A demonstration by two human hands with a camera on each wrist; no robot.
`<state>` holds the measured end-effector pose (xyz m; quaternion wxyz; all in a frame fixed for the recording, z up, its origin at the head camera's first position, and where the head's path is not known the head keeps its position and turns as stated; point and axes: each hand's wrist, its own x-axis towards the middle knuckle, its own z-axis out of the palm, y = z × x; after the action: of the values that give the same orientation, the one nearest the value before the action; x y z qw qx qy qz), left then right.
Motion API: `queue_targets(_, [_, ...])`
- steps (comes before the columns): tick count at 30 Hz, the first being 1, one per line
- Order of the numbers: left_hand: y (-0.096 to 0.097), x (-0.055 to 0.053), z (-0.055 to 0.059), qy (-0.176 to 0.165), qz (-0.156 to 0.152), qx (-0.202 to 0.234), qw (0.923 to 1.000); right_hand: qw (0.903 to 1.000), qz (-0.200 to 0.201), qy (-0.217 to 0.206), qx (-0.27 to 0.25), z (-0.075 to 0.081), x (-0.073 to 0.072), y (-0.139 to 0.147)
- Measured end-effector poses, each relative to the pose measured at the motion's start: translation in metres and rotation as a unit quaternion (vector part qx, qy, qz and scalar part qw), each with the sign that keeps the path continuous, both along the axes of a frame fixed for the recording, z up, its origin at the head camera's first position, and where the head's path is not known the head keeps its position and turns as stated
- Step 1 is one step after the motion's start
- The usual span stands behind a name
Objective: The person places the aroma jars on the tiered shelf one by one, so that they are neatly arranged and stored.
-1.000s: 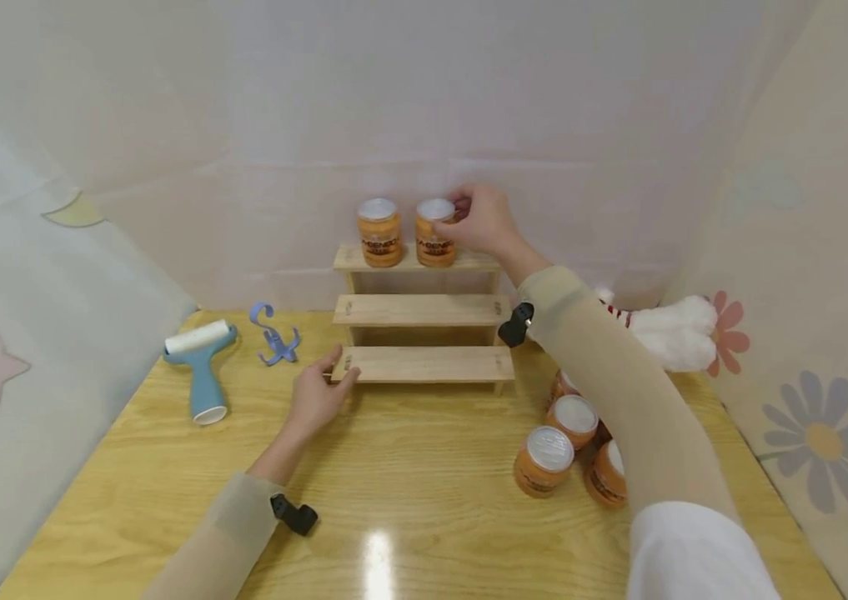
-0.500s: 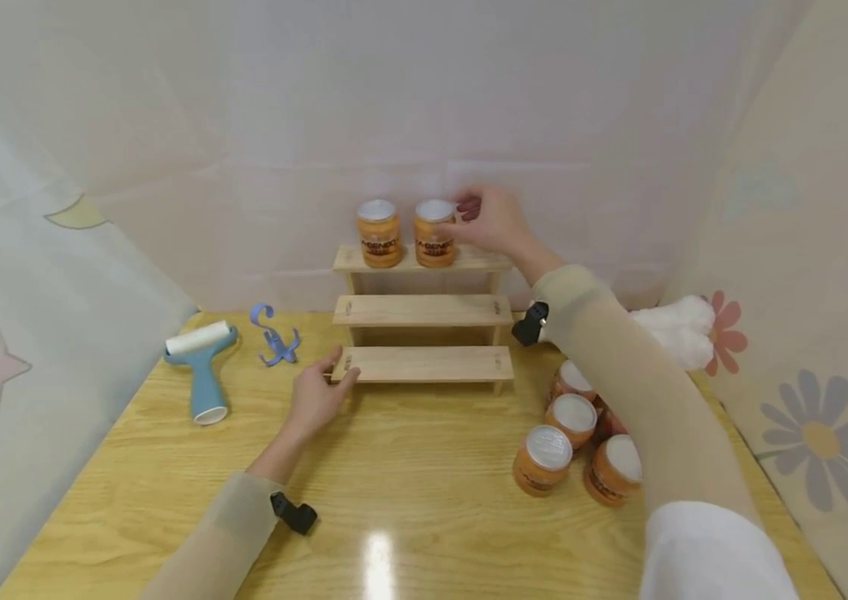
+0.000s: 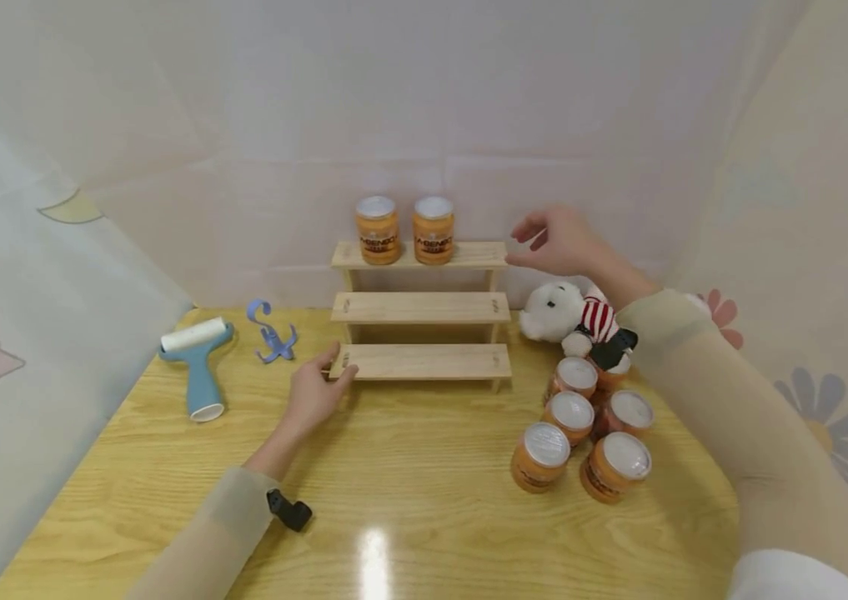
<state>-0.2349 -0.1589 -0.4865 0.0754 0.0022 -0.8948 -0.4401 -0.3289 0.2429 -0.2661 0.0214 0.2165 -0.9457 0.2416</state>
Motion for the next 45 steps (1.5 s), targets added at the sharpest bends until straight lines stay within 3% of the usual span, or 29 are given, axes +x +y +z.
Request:
queue_targets(11, [-0.001,0.005,-0.004,-0.005,0.002,0.006,1.0,0.9991,-0.012,-0.021,0.034,-0.028,0.029,0.066])
queue_targets(18, [-0.001,0.004,-0.004,0.015,0.006,-0.001,0.9999,0.9981,0.008,-0.018,0.059,-0.043,0.041,0.092])
queue_targets(23, [-0.001,0.004,-0.005,0.015,0.003,0.003,0.9999,0.9933,0.048,-0.011,0.105,-0.054,0.051,0.102])
queue_targets(28, [-0.002,0.007,-0.006,0.014,0.003,0.002,0.9999,0.9925,0.084,-0.009,0.089,-0.064,0.058,0.111])
queue_targets(36, [-0.001,0.007,-0.005,0.011,0.005,0.006,0.9999,0.9937,0.066,-0.036,0.083,-0.078,0.062,0.121])
queue_targets(45, [-0.001,0.006,-0.006,-0.008,0.005,0.02,0.9998,0.984,0.043,-0.082,0.152,-0.098,0.066,0.12])
